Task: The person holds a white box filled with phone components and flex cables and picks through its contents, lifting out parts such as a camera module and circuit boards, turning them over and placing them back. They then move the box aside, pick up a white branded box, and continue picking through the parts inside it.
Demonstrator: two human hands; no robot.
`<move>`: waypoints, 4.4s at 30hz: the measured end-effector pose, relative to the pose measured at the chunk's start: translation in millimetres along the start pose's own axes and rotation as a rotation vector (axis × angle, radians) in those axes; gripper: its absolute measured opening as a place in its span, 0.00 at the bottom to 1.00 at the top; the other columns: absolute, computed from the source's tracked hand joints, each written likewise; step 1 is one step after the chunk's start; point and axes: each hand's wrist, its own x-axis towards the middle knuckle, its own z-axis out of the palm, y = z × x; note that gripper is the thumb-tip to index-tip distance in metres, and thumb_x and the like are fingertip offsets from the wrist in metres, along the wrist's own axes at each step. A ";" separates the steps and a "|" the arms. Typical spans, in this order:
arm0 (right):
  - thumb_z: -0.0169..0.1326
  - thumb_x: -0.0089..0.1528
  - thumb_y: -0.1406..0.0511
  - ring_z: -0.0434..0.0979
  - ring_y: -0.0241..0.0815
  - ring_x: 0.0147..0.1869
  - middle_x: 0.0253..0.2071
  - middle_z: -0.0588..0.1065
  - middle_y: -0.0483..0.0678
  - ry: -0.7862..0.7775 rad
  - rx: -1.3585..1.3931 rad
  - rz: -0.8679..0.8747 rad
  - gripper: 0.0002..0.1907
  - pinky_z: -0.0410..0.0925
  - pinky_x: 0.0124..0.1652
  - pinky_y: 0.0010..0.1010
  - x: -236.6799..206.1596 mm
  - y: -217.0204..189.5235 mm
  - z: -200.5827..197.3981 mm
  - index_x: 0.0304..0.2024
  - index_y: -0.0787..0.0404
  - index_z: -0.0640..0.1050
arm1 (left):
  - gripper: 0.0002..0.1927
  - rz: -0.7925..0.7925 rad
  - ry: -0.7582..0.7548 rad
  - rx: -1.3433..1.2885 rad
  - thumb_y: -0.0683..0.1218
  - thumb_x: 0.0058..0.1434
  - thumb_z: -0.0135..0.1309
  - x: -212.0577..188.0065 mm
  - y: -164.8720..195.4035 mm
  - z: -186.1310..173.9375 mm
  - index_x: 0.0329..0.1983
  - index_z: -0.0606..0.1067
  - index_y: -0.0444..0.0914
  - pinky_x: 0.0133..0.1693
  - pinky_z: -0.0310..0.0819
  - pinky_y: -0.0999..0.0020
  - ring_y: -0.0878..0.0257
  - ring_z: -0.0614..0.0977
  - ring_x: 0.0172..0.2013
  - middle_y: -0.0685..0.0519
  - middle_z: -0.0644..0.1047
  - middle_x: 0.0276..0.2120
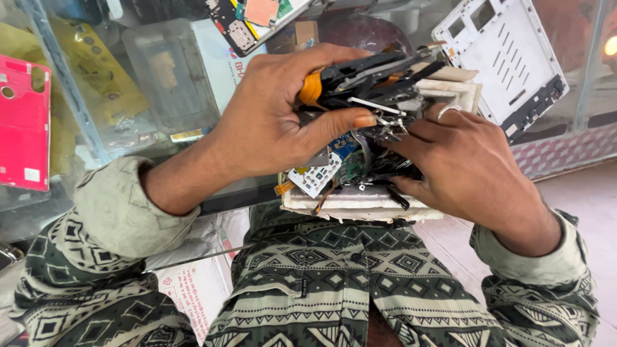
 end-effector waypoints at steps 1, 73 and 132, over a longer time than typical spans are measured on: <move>0.65 0.47 0.51 0.78 0.49 0.43 0.34 0.79 0.46 0.009 -0.017 0.006 0.23 0.73 0.42 0.43 0.8 0.0 1.4 0.38 0.59 0.84 | 0.25 -0.006 0.004 0.004 0.50 0.72 0.68 -0.5 0.9 -1.0 0.62 0.71 0.34 0.36 0.75 0.72 0.67 0.82 0.33 0.49 0.82 0.38; 0.70 0.57 0.60 0.80 0.53 0.45 0.44 0.79 0.51 0.341 0.409 -0.041 0.18 0.73 0.44 0.40 -18.5 30.6 10.4 0.44 0.62 0.79 | 0.23 -0.071 -0.062 0.044 0.48 0.73 0.67 -0.4 6.2 9.7 0.63 0.72 0.32 0.41 0.79 0.76 0.70 0.83 0.36 0.50 0.84 0.42; 0.70 0.52 0.54 0.79 0.38 0.46 0.44 0.80 0.48 0.496 0.416 -0.098 0.21 0.73 0.42 0.29 -57.0 28.6 42.5 0.41 0.60 0.83 | 0.24 -0.049 -0.054 -0.089 0.48 0.75 0.66 -5.1 7.0 1.8 0.64 0.70 0.33 0.44 0.80 0.75 0.69 0.86 0.41 0.49 0.84 0.46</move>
